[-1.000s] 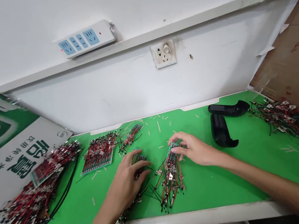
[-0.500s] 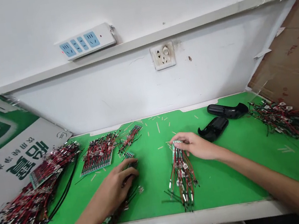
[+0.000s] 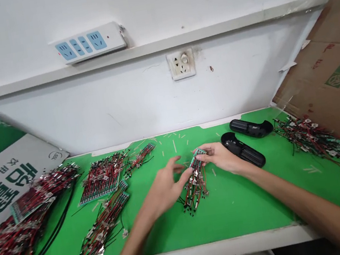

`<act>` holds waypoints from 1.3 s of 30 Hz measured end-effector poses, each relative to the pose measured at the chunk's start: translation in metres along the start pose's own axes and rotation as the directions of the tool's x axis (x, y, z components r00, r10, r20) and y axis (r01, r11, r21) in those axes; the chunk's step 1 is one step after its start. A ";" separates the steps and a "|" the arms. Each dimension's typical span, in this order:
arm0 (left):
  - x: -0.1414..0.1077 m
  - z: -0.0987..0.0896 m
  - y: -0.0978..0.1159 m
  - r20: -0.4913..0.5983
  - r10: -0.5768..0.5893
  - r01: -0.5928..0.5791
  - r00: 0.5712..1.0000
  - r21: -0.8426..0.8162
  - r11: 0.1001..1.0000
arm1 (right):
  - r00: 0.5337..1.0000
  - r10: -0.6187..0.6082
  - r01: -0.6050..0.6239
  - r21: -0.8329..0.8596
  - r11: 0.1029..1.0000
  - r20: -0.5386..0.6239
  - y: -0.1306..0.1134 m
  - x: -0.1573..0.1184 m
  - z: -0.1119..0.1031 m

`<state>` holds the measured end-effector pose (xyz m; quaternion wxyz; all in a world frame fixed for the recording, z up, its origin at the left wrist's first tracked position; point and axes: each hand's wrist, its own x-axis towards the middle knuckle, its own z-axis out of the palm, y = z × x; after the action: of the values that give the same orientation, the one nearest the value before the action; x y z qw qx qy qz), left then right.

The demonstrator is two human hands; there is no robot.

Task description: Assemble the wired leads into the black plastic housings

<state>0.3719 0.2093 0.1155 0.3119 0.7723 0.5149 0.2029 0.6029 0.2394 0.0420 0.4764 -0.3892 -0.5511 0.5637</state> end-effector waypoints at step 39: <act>0.054 0.019 -0.009 0.318 -0.197 0.366 0.927 -0.659 0.657 | 0.993 0.042 -0.035 -0.065 0.997 0.106 -0.048 -0.020 -0.003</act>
<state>0.3988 0.2561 0.0954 0.6664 0.5201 0.4734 0.2476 0.6163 0.2182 0.0877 0.4226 -0.3837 -0.5857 0.5754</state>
